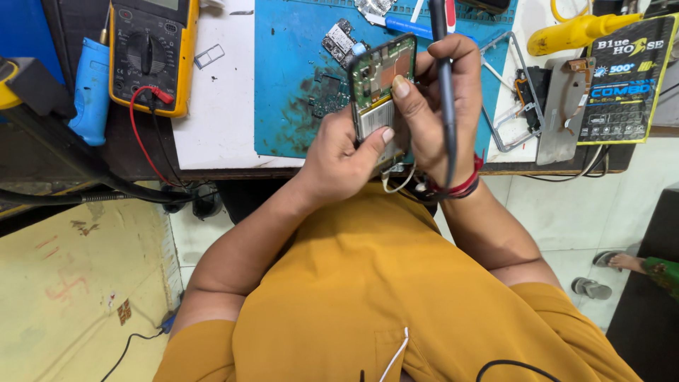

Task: The person solders components on a phone motherboard on a workbench, then handles the phone body, removes and repositions its battery, and works on the back cover. They return to soldering the circuit board with a soldering iron, holding the board steady with tweezers and their other hand.

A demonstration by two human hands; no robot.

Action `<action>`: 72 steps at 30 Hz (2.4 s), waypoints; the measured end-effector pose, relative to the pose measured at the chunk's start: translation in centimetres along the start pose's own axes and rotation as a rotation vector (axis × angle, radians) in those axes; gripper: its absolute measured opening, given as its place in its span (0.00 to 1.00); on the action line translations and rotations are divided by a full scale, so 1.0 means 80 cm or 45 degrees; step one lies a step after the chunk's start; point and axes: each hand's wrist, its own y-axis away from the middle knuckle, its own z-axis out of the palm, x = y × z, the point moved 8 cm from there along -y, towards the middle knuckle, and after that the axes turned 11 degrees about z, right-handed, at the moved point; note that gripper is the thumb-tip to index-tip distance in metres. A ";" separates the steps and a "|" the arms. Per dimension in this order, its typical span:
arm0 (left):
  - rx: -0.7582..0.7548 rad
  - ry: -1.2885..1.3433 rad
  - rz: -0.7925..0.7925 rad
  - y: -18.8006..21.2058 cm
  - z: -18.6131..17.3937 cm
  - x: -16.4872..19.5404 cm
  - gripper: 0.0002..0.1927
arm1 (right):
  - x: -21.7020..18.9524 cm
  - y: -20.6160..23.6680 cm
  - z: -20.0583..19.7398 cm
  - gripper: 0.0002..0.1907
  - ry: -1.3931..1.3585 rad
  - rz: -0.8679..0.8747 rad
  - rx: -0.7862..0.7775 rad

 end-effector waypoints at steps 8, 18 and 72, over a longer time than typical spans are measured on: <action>0.075 0.240 0.022 0.004 0.005 0.000 0.12 | 0.004 -0.007 -0.020 0.16 -0.218 0.060 0.088; 0.002 0.139 0.004 0.006 0.005 -0.012 0.13 | -0.011 -0.006 -0.006 0.20 0.207 -0.154 0.034; 0.217 1.107 -0.001 -0.028 -0.002 -0.030 0.43 | -0.055 0.035 0.016 0.17 1.391 -0.737 0.080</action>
